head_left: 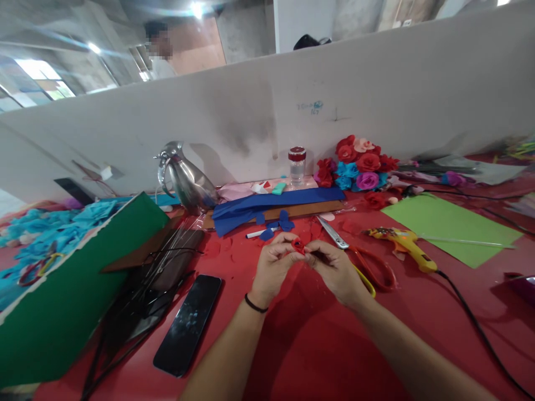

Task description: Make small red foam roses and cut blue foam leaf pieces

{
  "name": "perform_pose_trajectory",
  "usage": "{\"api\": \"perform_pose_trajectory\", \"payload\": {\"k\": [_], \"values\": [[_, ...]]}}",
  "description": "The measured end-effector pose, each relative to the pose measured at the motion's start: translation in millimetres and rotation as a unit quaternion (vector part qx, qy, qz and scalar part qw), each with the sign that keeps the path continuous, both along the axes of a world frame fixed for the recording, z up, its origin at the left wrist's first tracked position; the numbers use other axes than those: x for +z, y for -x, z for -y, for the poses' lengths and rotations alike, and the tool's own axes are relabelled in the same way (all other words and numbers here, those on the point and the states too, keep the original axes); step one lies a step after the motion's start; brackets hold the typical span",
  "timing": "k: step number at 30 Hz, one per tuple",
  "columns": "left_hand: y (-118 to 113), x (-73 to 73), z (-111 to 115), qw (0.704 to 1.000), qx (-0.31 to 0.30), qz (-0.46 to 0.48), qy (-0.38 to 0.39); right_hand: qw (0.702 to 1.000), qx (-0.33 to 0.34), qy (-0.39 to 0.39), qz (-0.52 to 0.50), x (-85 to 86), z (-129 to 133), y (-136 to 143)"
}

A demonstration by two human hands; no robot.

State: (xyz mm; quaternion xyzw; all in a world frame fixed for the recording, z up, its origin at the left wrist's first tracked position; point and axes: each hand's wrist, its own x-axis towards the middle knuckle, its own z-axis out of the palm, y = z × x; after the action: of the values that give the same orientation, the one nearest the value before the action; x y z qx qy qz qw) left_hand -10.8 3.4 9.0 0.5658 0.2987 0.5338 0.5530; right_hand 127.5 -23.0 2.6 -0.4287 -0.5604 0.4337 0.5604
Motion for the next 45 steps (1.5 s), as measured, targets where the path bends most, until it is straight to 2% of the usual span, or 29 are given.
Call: {"api": "perform_pose_trajectory", "payload": {"k": [4,12,16,26,30,36,41,45], "values": [[0.1,-1.0,-0.2,1.000,-0.007,0.005,-0.003,1.000,-0.005,0.003,0.000,0.8,0.4,-0.7],[-0.6,4.8,1.0,1.000,-0.016,0.010,0.005,0.998,0.028,0.031,-0.036,0.8,0.0,1.6],[-3.2,2.8,1.2,0.999,-0.030,0.026,0.011,0.998,0.022,0.039,-0.044,0.5,-0.2,2.8],[-9.0,-4.5,2.4,1.000,-0.006,0.008,0.027,0.997,-0.004,0.061,-0.044,0.6,1.1,2.6],[-10.1,-8.7,1.9,0.998,-0.003,0.024,0.050,0.998,-0.010,0.049,-0.041,-1.8,-0.6,3.1],[-9.9,-4.5,3.4,0.999,-0.012,0.023,0.024,1.000,-0.018,0.021,-0.006,-2.1,0.3,2.8],[-9.0,-4.8,1.8,0.999,-0.017,0.015,0.033,0.999,-0.047,0.003,0.025,-0.2,1.7,2.9],[-7.2,-3.8,1.9,0.999,0.016,-0.039,-0.024,0.997,-0.050,-0.016,0.051,2.4,3.8,2.4]]}}
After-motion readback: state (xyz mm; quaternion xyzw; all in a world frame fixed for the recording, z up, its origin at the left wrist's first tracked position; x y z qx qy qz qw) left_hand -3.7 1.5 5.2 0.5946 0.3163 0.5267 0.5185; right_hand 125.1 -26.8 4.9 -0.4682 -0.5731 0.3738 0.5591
